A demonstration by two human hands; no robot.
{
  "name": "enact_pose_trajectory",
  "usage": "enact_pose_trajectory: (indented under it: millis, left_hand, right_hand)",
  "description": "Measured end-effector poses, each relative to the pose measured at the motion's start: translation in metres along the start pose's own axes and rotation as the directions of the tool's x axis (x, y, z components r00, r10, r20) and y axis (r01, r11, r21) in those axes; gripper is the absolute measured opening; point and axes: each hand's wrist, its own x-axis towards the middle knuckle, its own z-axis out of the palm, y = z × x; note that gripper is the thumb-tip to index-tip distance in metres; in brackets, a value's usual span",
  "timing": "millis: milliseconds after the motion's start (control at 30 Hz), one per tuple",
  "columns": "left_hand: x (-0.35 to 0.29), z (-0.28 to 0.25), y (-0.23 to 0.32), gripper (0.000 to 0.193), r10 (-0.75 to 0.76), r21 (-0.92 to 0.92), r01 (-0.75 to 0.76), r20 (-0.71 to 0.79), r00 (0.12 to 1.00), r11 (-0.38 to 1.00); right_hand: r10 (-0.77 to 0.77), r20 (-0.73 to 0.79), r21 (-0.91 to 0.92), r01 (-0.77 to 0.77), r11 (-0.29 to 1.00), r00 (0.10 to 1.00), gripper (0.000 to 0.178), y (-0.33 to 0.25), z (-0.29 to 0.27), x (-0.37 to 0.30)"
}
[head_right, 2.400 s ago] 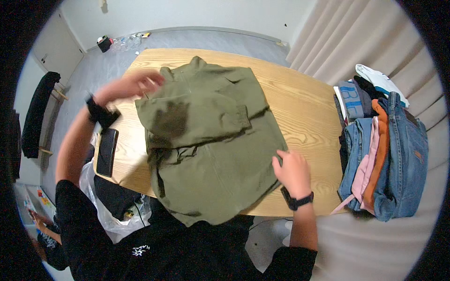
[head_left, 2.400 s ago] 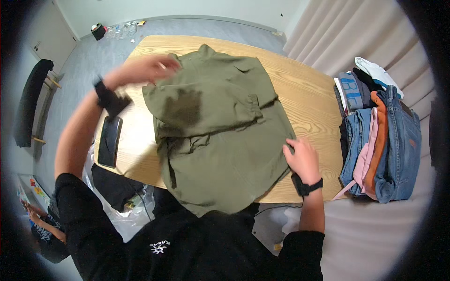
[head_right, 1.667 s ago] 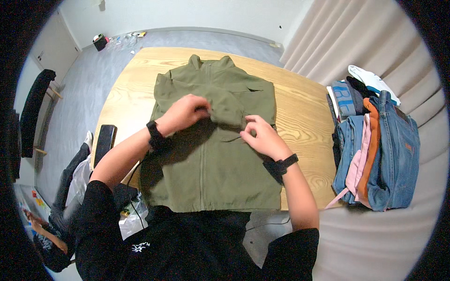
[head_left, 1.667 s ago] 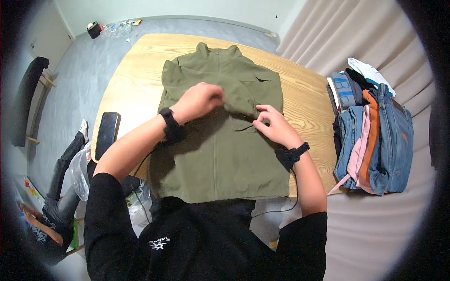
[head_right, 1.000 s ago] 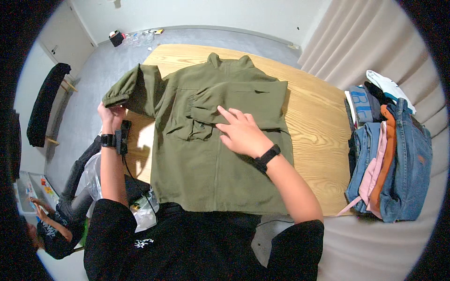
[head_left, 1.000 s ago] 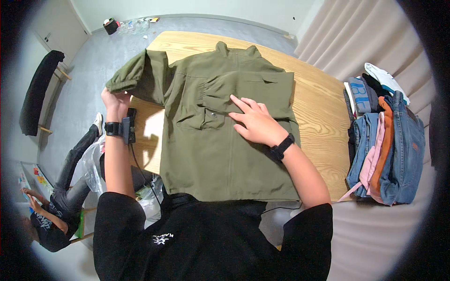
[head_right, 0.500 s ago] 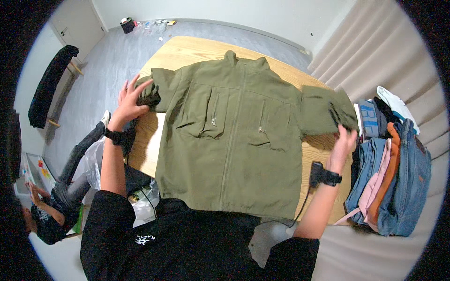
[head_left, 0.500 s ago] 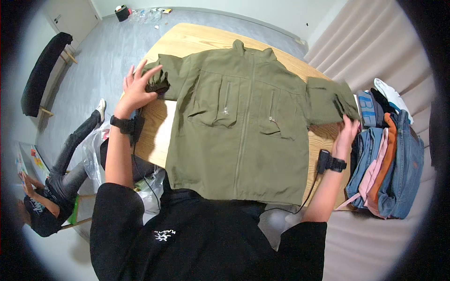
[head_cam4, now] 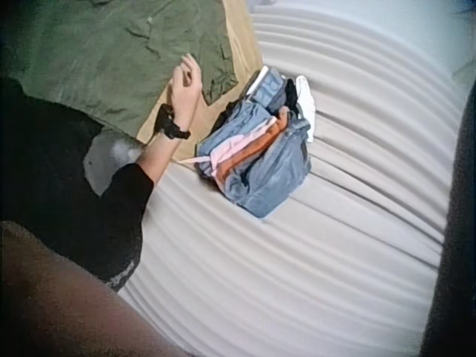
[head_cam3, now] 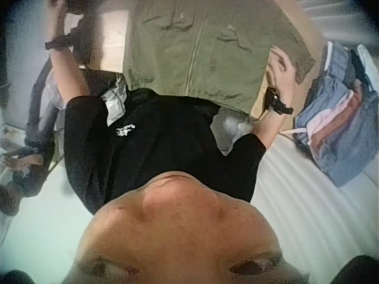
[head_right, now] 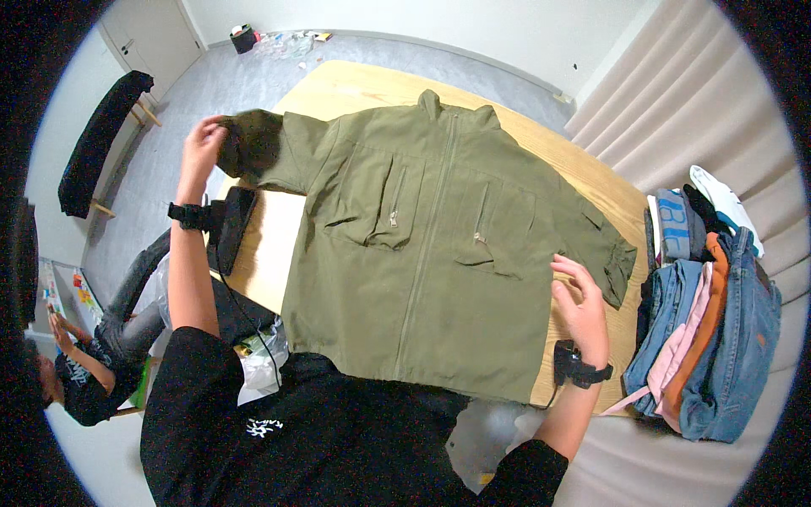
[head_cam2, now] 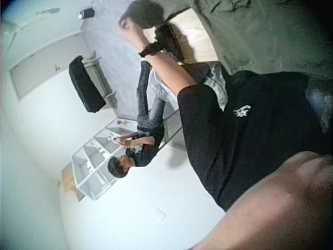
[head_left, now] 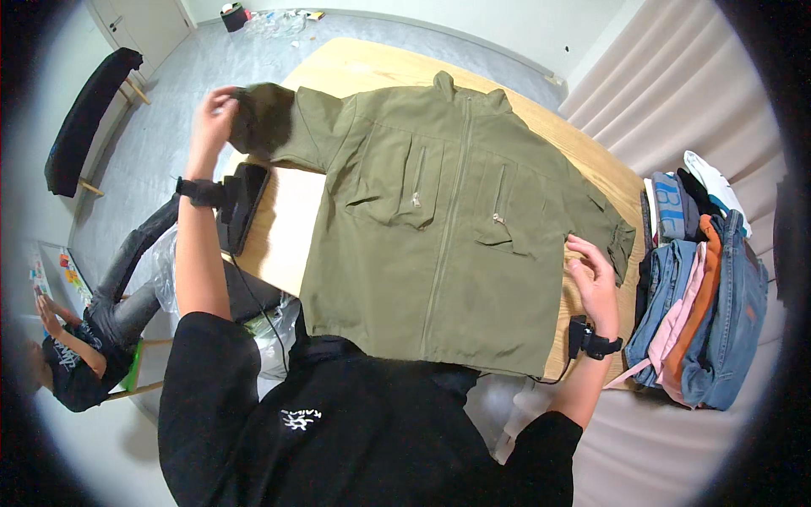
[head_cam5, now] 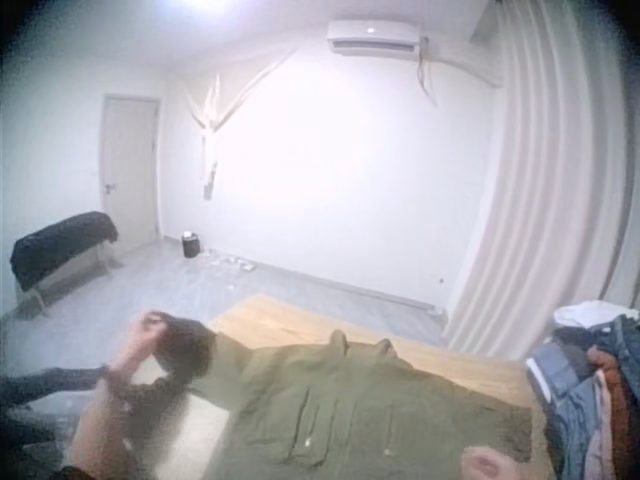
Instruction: Folding a green jacket and a pair of blue jeans on a wooden table.
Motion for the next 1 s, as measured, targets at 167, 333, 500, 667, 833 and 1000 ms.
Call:
enact_pose_trajectory:
  millis: [167, 333, 500, 667, 833, 1000]
  left_hand:
    - [-0.01, -0.027, 0.028, 0.027, 0.424, 0.516, -0.207, -0.349, 0.836, 0.831]
    - [-0.068, 0.016, 0.086, 0.03, 0.143, 0.055, -0.177, 0.38, 0.914, 0.983]
    - [-0.107, 0.078, 0.112, 0.055, 0.145, 0.126, -0.365, 0.764, 0.629, 0.922]
    - [-0.098, 0.102, 0.109, 0.071, -0.048, 0.364, -0.448, 0.816, 0.576, 0.817]
    - [-0.077, 0.123, 0.102, 0.073, -0.04, 0.336, -0.454, 0.836, 0.547, 0.825]
    - [-0.066, 0.138, 0.096, 0.081, -0.089, 0.41, -0.481, 0.824, 0.56, 0.775]
  right_hand:
    - [-0.013, 0.098, -0.033, 0.016, 0.999, 0.995, 0.031, -0.015, 0.014, 0.006]
    - [-0.107, 0.14, -0.098, 0.121, 0.988, 0.984, 0.046, -0.009, 0.027, 0.018]
    - [-0.076, 0.245, -0.205, 0.128, 0.97, 0.967, 0.077, 0.021, 0.04, 0.027]
    - [-0.021, 0.299, -0.321, 0.121, 0.939, 0.954, 0.101, 0.03, 0.043, 0.036]
    - [0.029, 0.295, -0.325, 0.072, 0.943, 0.955, 0.11, 0.035, 0.037, 0.052]
    - [0.051, 0.299, -0.321, 0.05, 0.946, 0.953, 0.112, 0.041, 0.031, 0.069]
